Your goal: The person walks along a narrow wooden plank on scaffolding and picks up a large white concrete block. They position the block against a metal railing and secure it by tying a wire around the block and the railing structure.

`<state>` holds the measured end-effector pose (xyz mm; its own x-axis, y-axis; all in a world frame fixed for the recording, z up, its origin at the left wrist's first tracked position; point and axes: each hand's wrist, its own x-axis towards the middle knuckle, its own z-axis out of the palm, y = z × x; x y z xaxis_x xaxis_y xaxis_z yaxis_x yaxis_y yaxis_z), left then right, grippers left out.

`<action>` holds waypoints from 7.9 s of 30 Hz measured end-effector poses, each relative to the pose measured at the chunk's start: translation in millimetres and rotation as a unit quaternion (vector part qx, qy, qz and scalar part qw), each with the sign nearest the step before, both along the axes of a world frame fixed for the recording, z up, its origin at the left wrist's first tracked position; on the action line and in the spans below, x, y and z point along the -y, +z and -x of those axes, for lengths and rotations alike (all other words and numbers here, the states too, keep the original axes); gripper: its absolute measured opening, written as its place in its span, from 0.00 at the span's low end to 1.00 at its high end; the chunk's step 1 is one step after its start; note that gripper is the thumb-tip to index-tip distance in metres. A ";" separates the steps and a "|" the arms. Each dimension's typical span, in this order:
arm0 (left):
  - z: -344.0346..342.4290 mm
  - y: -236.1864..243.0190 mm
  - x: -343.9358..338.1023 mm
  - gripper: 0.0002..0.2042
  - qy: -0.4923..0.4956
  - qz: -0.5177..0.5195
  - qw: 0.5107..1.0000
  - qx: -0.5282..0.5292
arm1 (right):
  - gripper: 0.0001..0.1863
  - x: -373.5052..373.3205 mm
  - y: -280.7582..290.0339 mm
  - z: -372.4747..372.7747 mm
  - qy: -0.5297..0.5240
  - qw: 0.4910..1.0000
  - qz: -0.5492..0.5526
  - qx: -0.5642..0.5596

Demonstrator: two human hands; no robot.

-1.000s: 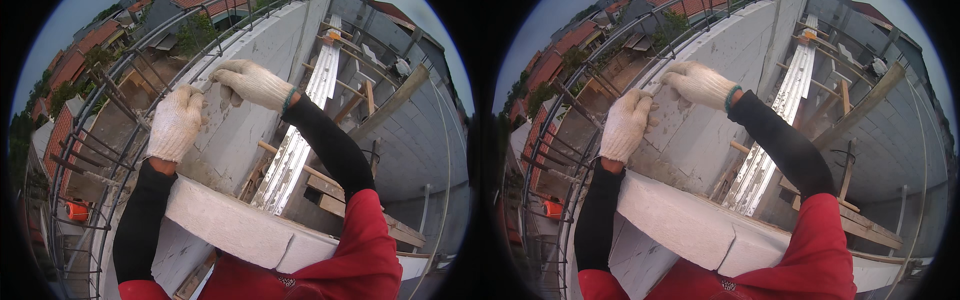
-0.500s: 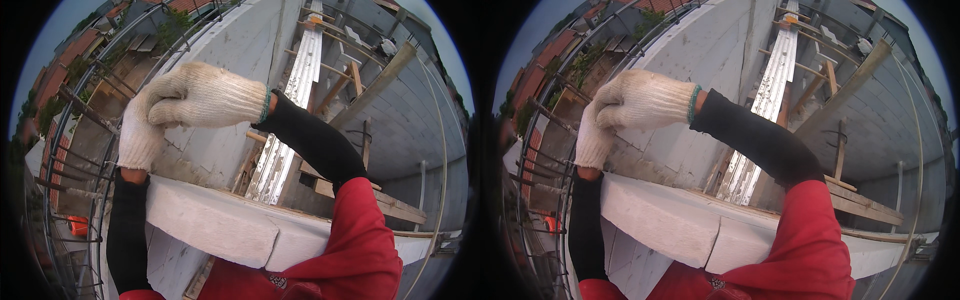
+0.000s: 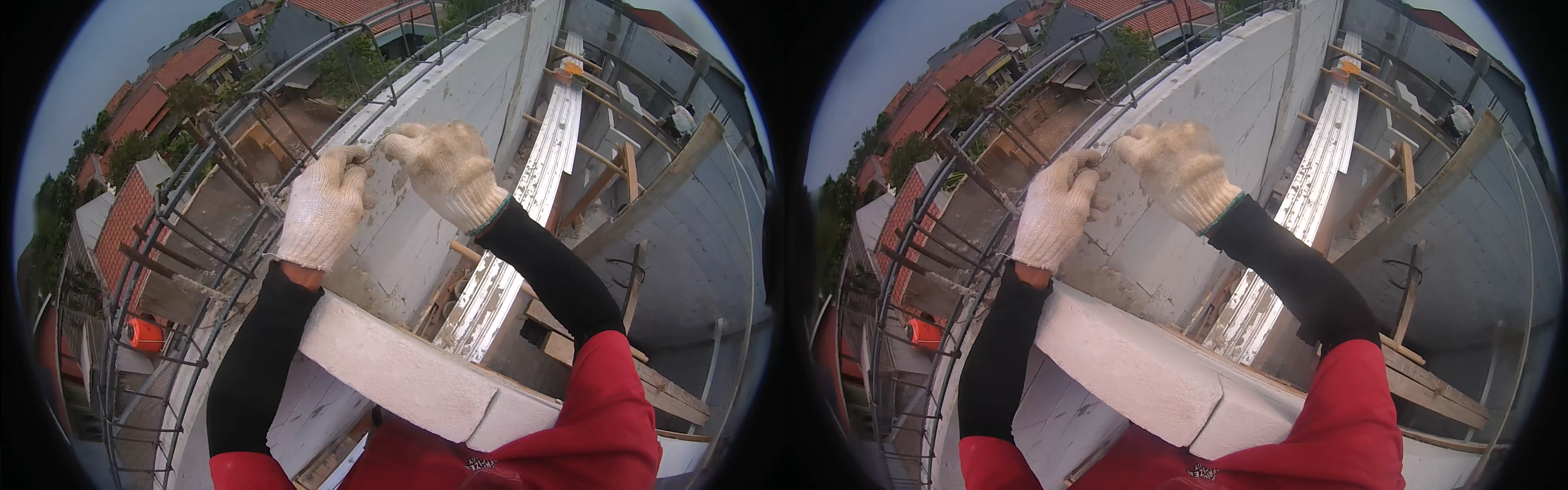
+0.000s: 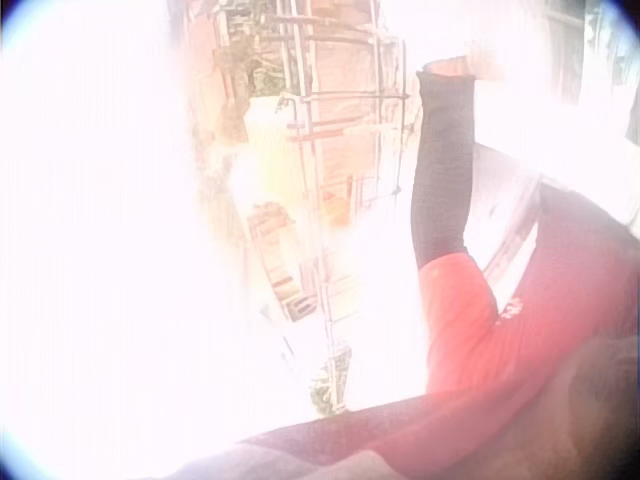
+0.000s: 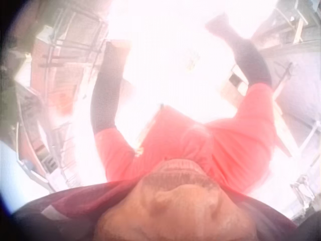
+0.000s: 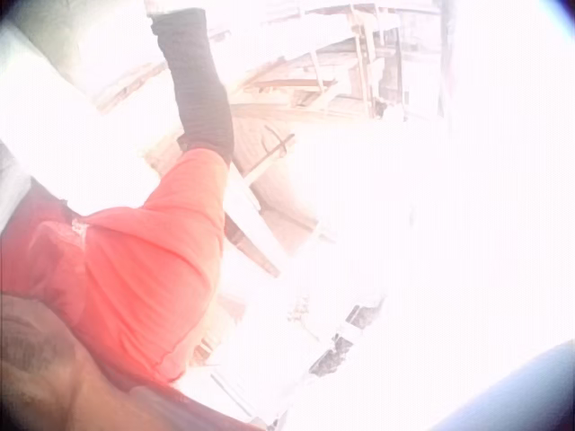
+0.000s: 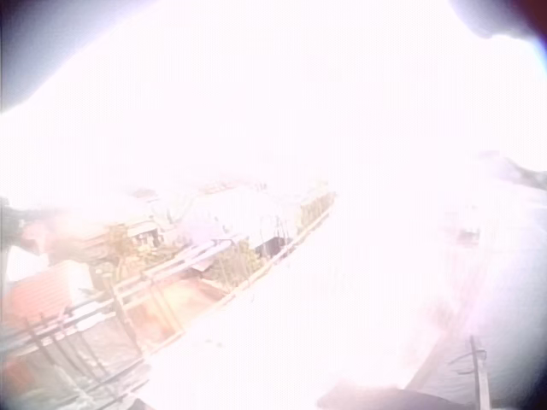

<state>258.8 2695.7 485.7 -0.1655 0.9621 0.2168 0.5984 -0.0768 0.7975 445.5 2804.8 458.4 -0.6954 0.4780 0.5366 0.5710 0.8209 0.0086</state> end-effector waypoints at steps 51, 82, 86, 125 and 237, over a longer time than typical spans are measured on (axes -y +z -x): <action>4.7 -17.8 -3.8 0.15 0.021 -0.065 0.993 -0.100 | 0.21 32.9 65.2 -32.4 0.020 0.863 0.503 0.032; -8.1 0.3 0.3 0.15 0.023 -0.040 0.998 0.037 | 0.27 -21.2 -3.7 -40.1 0.100 0.769 0.617 -0.134; -5.8 -0.5 1.8 0.15 0.021 -0.037 0.997 0.060 | 0.25 10.3 3.5 -28.0 0.179 0.741 0.646 -0.033; -1.5 -12.0 -8.5 0.23 -0.028 0.020 0.999 -0.029 | 0.18 0.5 -16.8 -1.9 0.068 0.973 0.131 -0.178; -14.5 -12.0 -0.3 0.09 0.044 -0.127 0.977 -0.166 | 0.20 5.9 71.0 -88.7 -0.015 0.890 0.444 -0.102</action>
